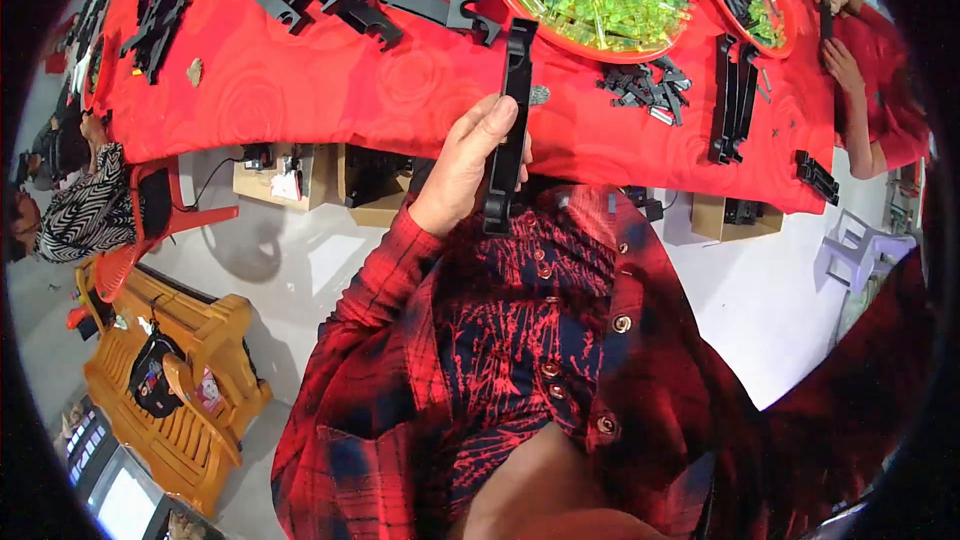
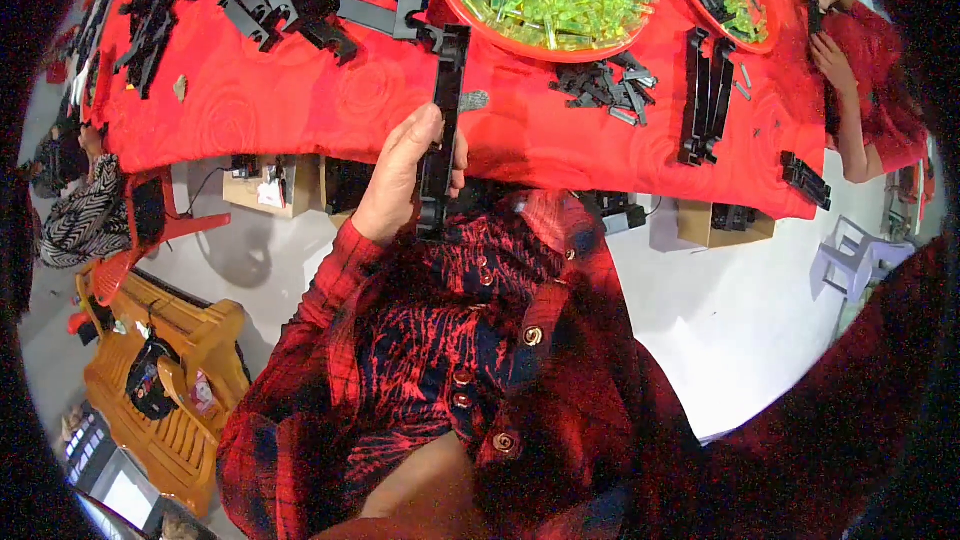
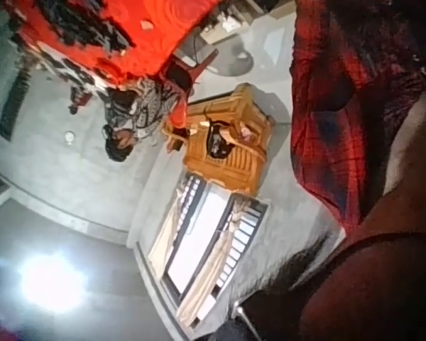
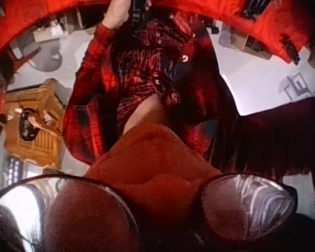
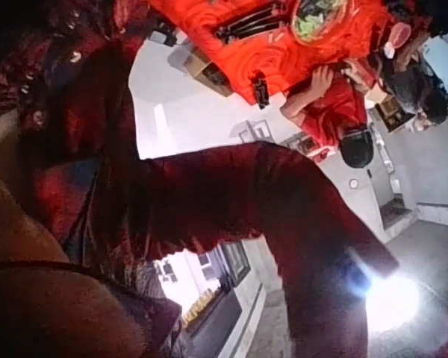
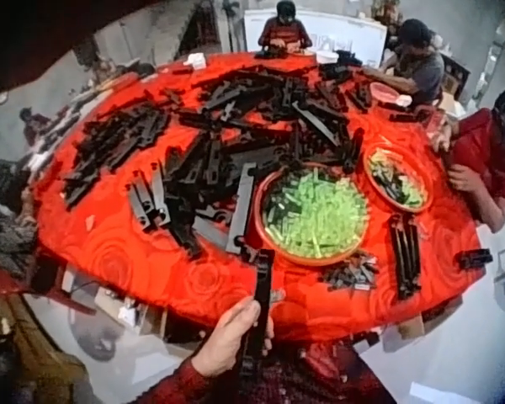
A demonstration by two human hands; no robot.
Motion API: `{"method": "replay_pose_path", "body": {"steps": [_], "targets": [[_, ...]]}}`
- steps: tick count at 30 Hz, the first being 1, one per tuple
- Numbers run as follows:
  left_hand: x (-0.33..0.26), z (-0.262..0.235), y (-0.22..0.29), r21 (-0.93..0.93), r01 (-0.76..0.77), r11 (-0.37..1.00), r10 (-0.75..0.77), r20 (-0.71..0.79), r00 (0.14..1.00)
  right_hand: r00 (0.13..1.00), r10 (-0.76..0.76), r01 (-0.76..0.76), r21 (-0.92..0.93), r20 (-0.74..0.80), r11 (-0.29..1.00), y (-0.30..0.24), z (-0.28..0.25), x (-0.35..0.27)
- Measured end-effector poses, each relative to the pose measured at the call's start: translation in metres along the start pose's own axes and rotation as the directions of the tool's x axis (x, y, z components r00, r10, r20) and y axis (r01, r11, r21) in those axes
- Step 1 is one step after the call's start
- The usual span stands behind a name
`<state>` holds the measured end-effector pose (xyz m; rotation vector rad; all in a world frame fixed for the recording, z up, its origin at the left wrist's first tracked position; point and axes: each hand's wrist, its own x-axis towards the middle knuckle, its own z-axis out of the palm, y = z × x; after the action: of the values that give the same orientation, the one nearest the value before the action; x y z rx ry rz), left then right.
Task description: The person assembles black plastic toy gun parts by hand, including the toy gun frame and plastic magazine parts.
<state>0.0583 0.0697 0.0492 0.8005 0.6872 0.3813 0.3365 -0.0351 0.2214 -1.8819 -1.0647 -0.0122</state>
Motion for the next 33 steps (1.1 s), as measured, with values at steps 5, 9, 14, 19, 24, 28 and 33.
{"method": "replay_pose_path", "body": {"steps": [5,9,14,19,24,28,33], "targets": [[0.004,-0.006,-0.001,0.013,0.007,1.0,-0.007,0.003,1.0,0.996,-0.081,0.082,-0.038,0.042,0.996,0.009,0.004,0.009],[0.011,-0.011,0.0,0.071,0.04,0.997,-0.039,-0.019,0.999,0.98,-0.186,0.191,-0.076,0.067,0.979,0.016,0.01,0.032],[0.007,-0.016,0.004,0.087,0.051,0.995,-0.047,-0.042,0.998,0.94,-0.327,0.337,-0.118,0.095,0.934,0.017,0.017,0.059],[0.006,-0.015,-0.001,0.067,0.101,0.993,-0.098,-0.041,0.994,0.869,-0.493,0.493,-0.181,0.05,0.851,0.02,0.013,0.106],[0.025,-0.023,-0.008,0.026,0.118,0.993,-0.118,-0.022,0.993,0.843,-0.536,0.532,-0.209,0.043,0.821,0.018,0.025,0.113],[0.029,-0.027,-0.004,0.069,0.084,0.994,-0.084,-0.008,0.996,0.838,-0.532,0.546,-0.187,0.121,0.817,0.017,0.036,0.102],[0.037,-0.03,-0.009,0.075,0.101,0.992,-0.104,0.029,0.994,0.801,-0.57,0.599,-0.226,0.184,0.768,0.02,0.039,0.113]]}}
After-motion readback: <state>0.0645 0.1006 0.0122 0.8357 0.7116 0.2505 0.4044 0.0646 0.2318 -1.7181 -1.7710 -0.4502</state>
